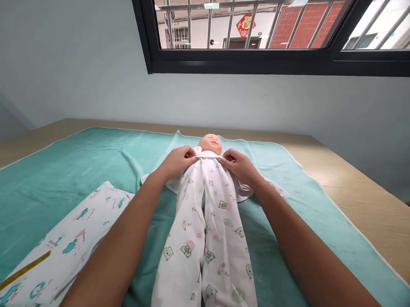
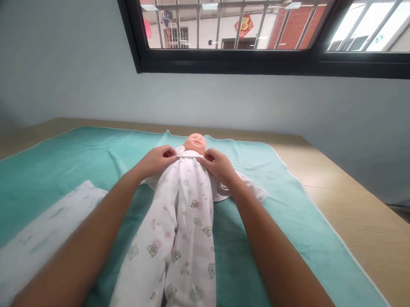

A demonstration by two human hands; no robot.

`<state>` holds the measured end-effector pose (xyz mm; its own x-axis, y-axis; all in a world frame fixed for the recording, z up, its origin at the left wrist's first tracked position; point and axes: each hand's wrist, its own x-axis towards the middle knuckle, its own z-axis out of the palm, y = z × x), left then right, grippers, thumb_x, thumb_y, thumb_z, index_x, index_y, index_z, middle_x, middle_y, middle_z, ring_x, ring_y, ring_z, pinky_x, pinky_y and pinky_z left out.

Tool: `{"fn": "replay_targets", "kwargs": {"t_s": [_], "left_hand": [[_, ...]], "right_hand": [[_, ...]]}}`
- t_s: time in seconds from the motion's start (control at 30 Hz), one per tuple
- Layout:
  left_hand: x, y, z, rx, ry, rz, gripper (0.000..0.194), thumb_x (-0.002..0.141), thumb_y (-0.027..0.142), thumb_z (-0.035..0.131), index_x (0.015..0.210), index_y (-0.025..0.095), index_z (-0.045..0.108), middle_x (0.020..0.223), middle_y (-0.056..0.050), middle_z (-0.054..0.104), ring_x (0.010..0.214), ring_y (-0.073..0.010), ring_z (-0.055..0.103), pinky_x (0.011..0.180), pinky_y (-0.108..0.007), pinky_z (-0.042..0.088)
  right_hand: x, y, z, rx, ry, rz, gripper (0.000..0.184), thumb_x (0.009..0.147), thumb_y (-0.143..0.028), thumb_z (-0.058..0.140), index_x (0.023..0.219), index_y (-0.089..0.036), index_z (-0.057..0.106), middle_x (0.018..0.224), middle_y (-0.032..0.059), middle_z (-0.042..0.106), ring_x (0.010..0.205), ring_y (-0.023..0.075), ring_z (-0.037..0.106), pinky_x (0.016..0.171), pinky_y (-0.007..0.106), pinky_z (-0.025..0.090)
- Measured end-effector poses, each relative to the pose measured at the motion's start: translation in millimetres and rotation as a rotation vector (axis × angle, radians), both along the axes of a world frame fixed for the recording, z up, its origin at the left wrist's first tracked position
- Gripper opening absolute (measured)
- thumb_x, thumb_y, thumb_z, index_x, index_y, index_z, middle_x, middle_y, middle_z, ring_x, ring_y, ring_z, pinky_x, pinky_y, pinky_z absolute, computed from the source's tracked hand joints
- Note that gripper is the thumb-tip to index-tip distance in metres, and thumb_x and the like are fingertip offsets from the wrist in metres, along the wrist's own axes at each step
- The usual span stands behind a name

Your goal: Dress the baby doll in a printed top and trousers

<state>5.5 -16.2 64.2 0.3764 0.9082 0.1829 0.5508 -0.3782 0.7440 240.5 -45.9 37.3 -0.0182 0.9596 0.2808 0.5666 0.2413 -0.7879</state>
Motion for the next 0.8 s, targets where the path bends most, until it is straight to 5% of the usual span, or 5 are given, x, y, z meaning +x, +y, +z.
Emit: {"fn": "replay_targets", "kwargs": {"t_s": [0.2, 0.5, 0.63, 0.8], "left_hand": [[1.2, -2.5, 1.5, -0.065, -0.028, 0.032, 0.026, 0.087, 0.041, 0.052, 0.073, 0.020, 0.055, 0.076, 0.000, 0.061, 0.070, -0.0155, 0.051, 0.064, -0.027, 0.039], [24.3, 10.9, -21.0, 0.110, 0.051, 0.256, 0.026, 0.091, 0.034, 0.046, 0.069, 0.021, 0.045, 0.076, -0.002, 0.059, 0.071, -0.0163, 0.049, 0.064, -0.029, 0.033], [9.4, 3.2, -7.1, -0.057, 0.045, 0.120, 0.034, 0.087, 0.044, 0.053, 0.063, 0.020, 0.047, 0.067, 0.000, 0.054, 0.062, -0.0144, 0.044, 0.058, -0.028, 0.030], [-13.4, -7.0, 13.7, -0.238, -0.137, -0.016, 0.042, 0.087, 0.054, 0.052, 0.063, 0.018, 0.053, 0.066, 0.000, 0.053, 0.060, -0.0116, 0.042, 0.057, -0.026, 0.033]], "right_hand": [[-2.4, -0.9, 2.3, -0.051, -0.017, -0.061, 0.037, 0.084, -0.055, 0.058, 0.072, -0.020, 0.058, 0.081, 0.0009, 0.060, 0.074, 0.0160, 0.050, 0.067, 0.030, 0.037], [-12.2, 8.5, -4.4, -0.132, -0.070, -0.228, 0.042, 0.087, -0.043, 0.049, 0.057, -0.021, 0.031, 0.058, -0.0023, 0.037, 0.058, 0.0132, 0.034, 0.055, 0.031, 0.025], [-4.7, 1.5, 1.5, -0.104, -0.116, -0.162, 0.046, 0.086, -0.051, 0.053, 0.057, -0.021, 0.035, 0.060, -0.0023, 0.040, 0.059, 0.0129, 0.036, 0.054, 0.030, 0.025], [13.2, -8.5, 9.1, -0.328, -0.032, 0.041, 0.048, 0.084, -0.062, 0.056, 0.061, -0.021, 0.047, 0.057, -0.0037, 0.039, 0.052, 0.0112, 0.035, 0.049, 0.028, 0.028]]}}
